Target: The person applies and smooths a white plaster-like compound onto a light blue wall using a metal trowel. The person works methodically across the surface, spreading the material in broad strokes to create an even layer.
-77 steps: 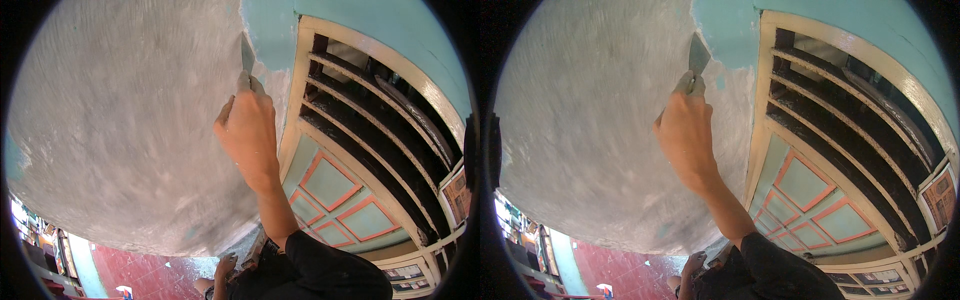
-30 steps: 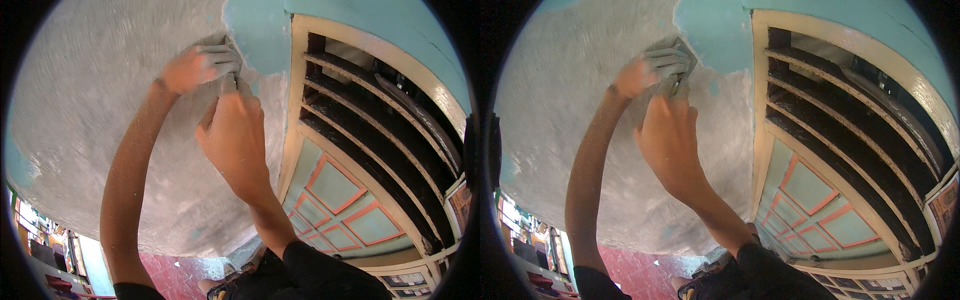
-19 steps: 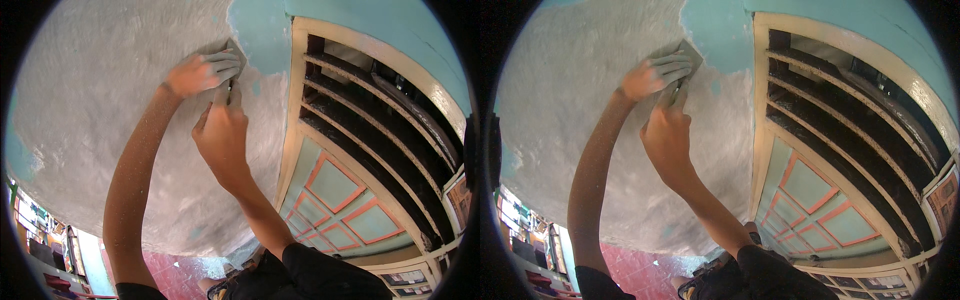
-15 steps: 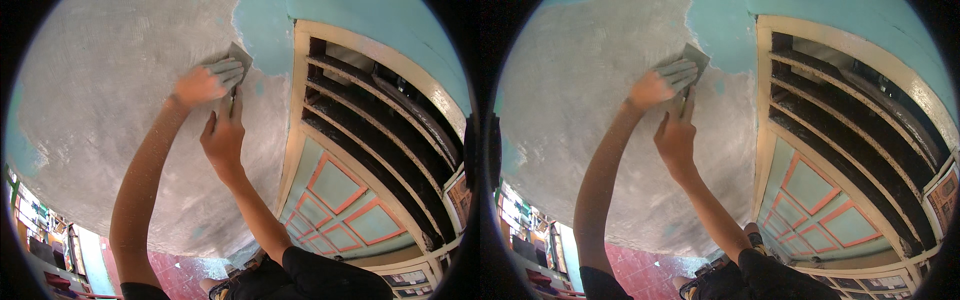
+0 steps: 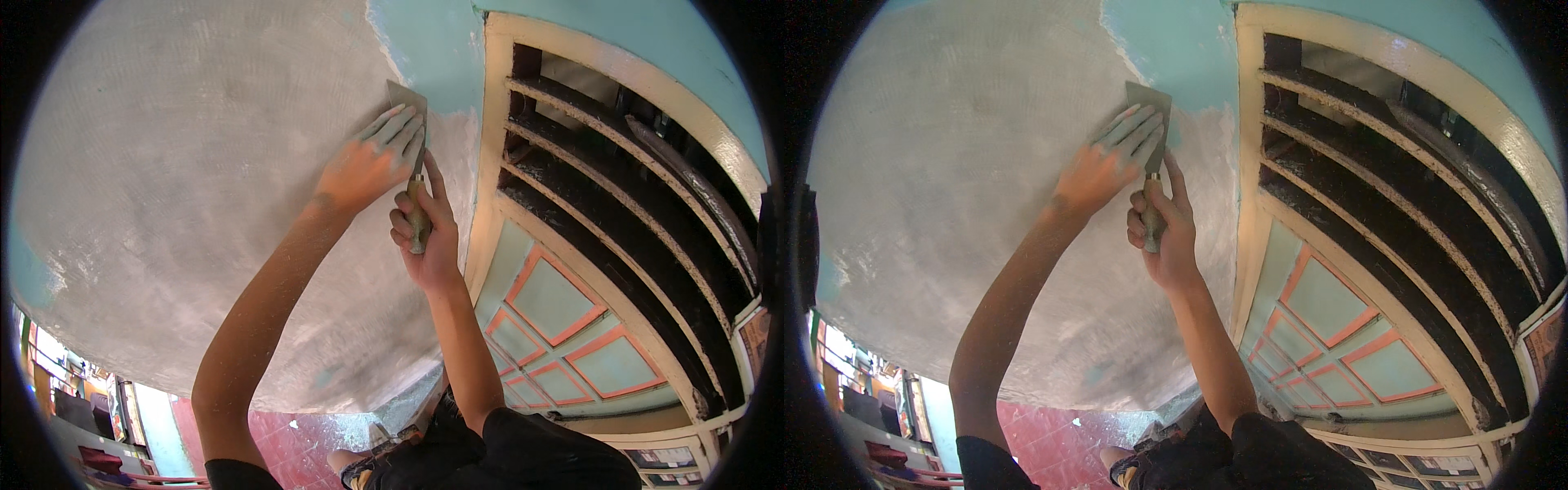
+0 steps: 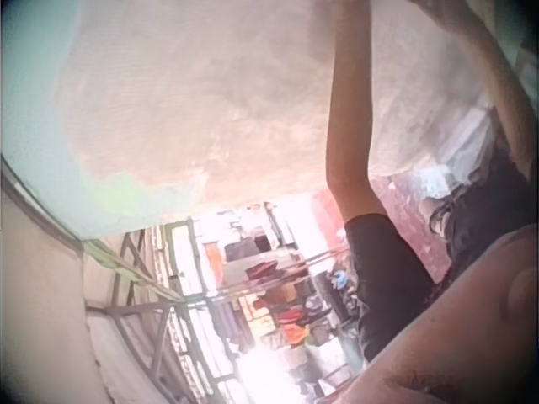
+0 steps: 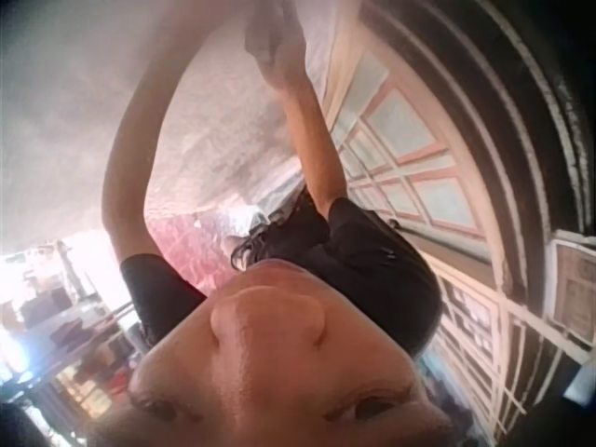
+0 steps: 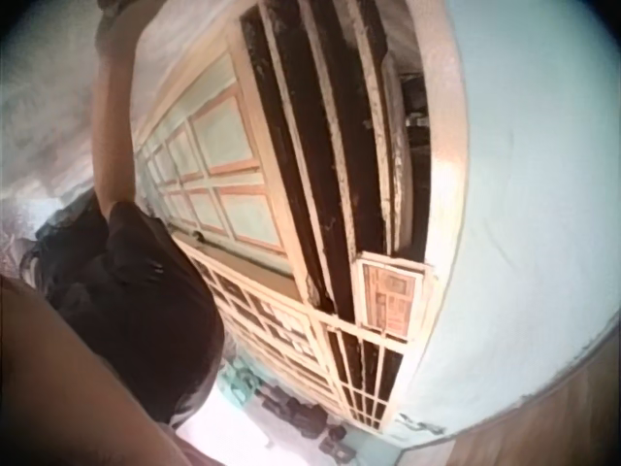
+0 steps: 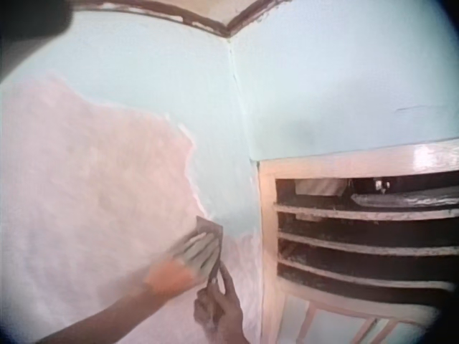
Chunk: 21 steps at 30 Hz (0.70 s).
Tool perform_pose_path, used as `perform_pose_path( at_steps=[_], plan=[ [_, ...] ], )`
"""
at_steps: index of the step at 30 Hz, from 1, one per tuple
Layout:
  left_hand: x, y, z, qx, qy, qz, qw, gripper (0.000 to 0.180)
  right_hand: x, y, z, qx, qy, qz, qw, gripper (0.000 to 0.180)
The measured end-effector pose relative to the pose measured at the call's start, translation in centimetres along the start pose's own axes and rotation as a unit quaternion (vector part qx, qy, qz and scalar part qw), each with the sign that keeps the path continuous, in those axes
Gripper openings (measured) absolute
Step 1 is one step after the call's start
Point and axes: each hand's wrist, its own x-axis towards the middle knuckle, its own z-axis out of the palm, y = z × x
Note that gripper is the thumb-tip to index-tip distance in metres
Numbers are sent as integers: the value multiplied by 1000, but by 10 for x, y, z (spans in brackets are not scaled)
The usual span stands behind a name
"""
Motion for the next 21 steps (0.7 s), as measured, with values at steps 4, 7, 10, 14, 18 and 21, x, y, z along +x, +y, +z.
perform_pose_path(
  at_steps=[4,7,10,14,18,21],
  plan=[
    [9,10,15,37,-10,-37,999,46,-1,-6,-3,30,-31,23,999,55],
    [11,19,18,58,-16,-58,996,47,-3,-11,-3,-15,-26,23,999,55],
    [15,24,20,60,-30,-62,996,47,-3,-13,-3,-41,-1,11,999,52],
    [17,33,24,14,-22,-75,997,48,-7,-10,-3,-57,61,1,996,42],
    [18,37,26,21,-6,-94,995,49,-6,-11,-5,-80,65,-9,995,39],
    [21,40,24,3,-6,-111,994,50,-8,-13,-1,-124,83,-22,988,38]
  ],
)
